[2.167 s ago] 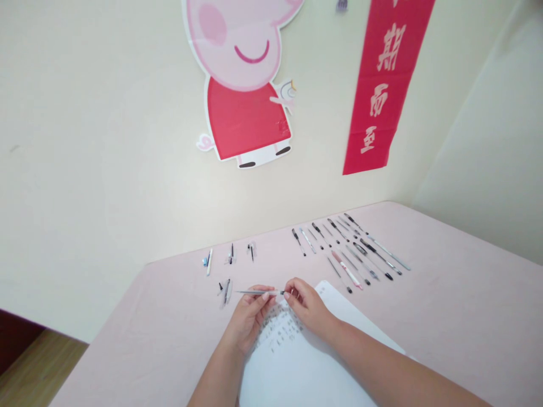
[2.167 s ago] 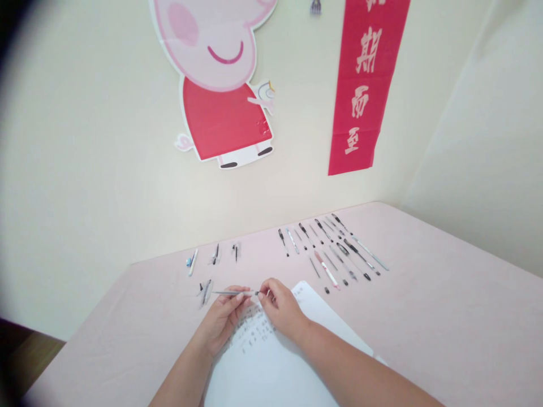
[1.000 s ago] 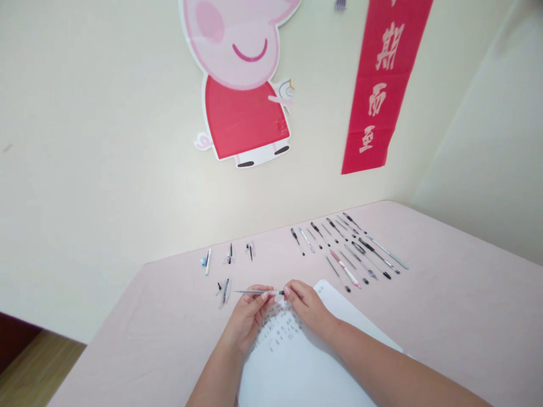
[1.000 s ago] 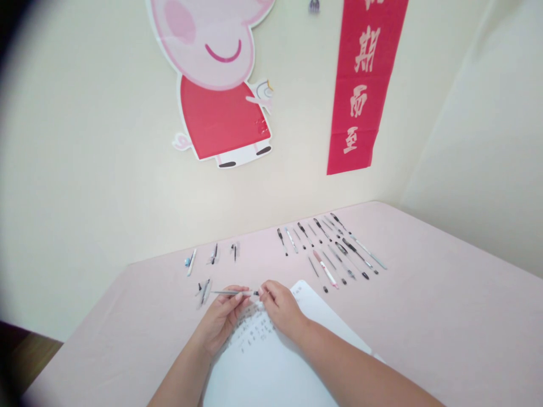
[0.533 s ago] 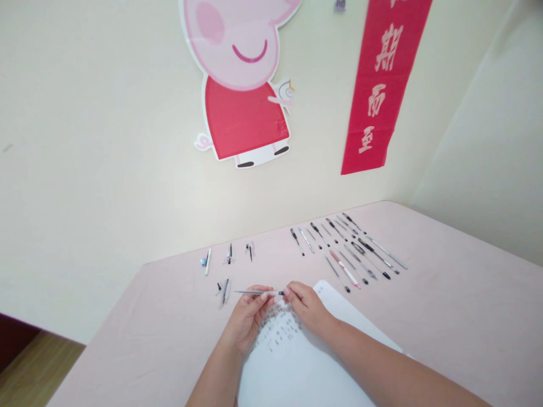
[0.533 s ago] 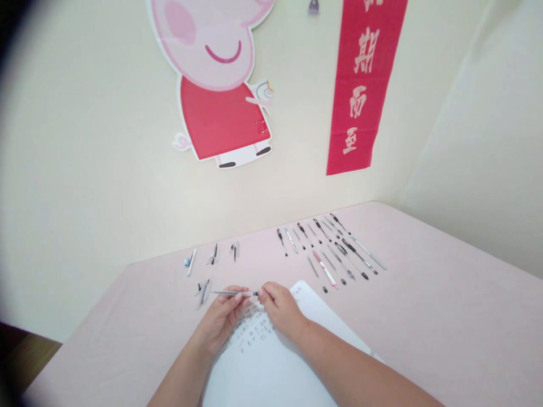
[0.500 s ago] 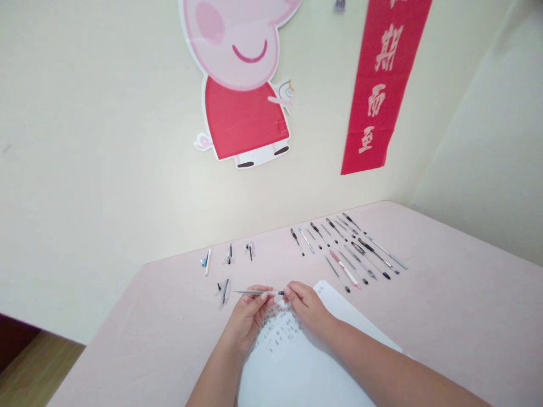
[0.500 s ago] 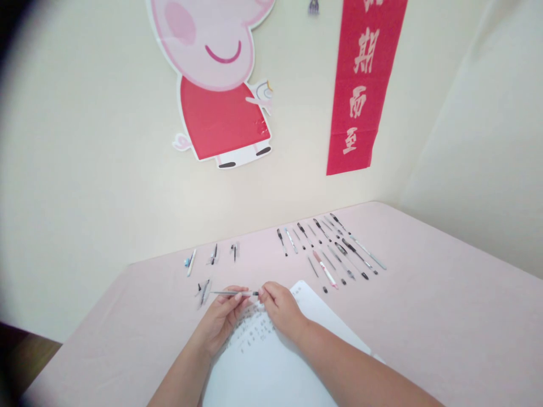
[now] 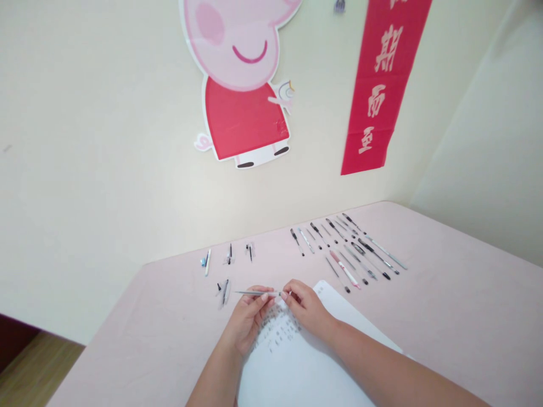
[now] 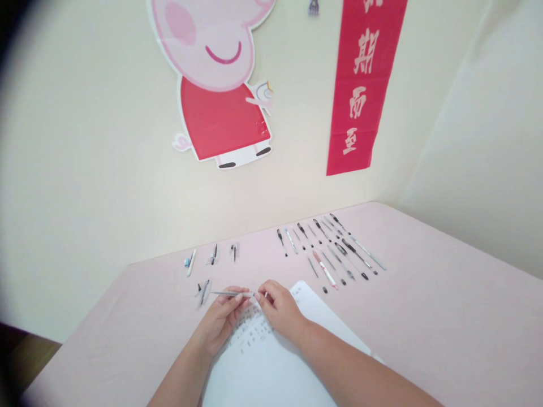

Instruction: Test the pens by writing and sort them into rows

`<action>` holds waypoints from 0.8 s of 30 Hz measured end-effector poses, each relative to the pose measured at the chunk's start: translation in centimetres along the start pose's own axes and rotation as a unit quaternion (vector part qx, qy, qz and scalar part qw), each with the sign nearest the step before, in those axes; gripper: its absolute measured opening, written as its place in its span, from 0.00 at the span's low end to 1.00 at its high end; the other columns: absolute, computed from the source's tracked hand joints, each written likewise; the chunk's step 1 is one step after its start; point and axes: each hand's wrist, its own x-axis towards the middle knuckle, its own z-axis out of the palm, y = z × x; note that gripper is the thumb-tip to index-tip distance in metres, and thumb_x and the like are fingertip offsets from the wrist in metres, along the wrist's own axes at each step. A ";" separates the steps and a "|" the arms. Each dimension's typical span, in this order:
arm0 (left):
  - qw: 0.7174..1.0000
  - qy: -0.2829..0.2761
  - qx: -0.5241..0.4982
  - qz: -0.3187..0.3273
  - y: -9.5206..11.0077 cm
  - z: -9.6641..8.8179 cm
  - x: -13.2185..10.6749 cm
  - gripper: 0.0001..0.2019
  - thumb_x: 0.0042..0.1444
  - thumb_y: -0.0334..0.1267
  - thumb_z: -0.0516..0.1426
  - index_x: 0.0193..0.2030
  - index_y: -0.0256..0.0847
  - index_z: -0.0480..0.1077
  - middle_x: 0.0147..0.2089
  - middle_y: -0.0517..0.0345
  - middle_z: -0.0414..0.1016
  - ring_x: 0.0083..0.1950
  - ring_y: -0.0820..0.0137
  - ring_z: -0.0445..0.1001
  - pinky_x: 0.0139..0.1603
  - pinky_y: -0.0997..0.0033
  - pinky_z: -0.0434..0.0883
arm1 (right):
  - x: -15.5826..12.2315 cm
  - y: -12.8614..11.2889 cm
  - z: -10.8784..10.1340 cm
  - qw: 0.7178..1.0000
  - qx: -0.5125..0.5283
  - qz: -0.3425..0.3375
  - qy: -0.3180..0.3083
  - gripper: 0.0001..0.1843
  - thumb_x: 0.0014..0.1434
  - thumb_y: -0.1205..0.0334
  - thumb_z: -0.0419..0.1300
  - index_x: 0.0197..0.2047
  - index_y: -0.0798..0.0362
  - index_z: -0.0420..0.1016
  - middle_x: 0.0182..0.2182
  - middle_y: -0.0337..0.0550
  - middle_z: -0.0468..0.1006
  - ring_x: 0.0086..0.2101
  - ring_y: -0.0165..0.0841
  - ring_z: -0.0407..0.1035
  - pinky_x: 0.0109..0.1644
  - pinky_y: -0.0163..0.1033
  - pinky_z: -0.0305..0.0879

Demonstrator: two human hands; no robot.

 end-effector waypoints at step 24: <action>1.000 0.002 0.008 0.000 0.1 0.0 -0.1 0.08 0.44 0.29 0.65 0.32 0.35 0.73 0.36 0.56 0.76 0.38 0.75 0.76 0.42 0.79 0.73 | -0.1 0.3 -0.1 1.000 0.013 0.017 -0.021 0.20 0.63 0.51 0.46 0.25 0.53 0.63 0.21 0.36 0.63 0.25 0.29 0.59 0.30 0.34 0.55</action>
